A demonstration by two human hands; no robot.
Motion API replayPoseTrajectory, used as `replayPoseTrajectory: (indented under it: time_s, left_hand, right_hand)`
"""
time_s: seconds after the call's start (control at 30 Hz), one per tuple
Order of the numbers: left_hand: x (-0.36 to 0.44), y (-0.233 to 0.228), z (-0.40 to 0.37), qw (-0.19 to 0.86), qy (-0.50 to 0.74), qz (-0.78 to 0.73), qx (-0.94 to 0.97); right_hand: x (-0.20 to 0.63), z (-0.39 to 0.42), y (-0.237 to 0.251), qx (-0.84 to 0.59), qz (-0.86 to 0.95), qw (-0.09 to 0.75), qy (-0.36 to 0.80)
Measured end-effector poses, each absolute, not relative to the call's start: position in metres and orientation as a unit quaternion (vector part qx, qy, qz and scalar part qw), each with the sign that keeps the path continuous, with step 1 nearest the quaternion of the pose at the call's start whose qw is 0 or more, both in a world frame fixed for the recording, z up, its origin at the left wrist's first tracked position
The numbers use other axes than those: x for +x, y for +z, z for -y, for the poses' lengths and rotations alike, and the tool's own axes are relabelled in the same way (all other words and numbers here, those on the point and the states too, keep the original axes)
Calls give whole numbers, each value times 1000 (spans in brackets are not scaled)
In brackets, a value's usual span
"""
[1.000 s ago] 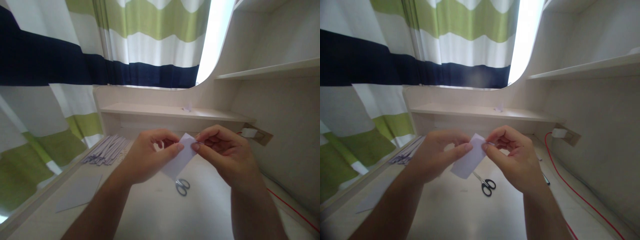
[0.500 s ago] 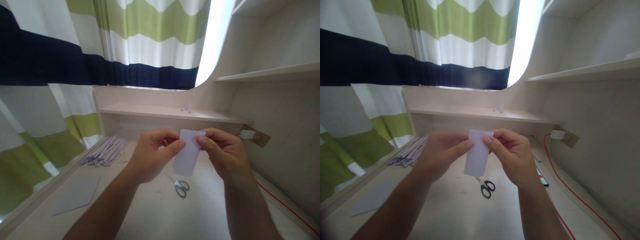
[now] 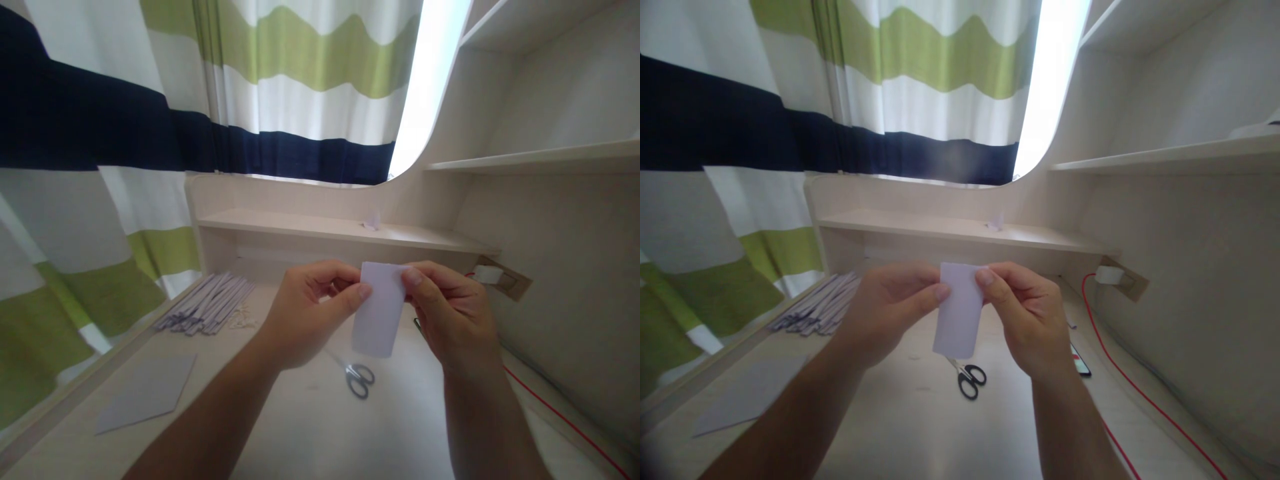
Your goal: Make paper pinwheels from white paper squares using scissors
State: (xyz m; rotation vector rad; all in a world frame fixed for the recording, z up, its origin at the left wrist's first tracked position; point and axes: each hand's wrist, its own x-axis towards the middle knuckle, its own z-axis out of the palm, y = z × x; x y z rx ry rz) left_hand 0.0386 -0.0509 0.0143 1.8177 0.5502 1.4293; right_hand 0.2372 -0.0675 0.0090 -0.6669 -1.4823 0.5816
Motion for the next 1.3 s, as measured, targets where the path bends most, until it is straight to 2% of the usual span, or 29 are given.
replayPoseTrajectory:
  time_s: [0.4,0.7,1.3]
  left_hand:
    - [39,12,47,355,561,-218,715]
    - [39,10,44,371,556,-210,713]
    - [39,10,43,329,563,-224,724]
  right_hand:
    - [232,73,15,-343,648,653,186]
    - [233,70,13,-335,657,654,168]
    - [231,72,15,-346,662,650,138]
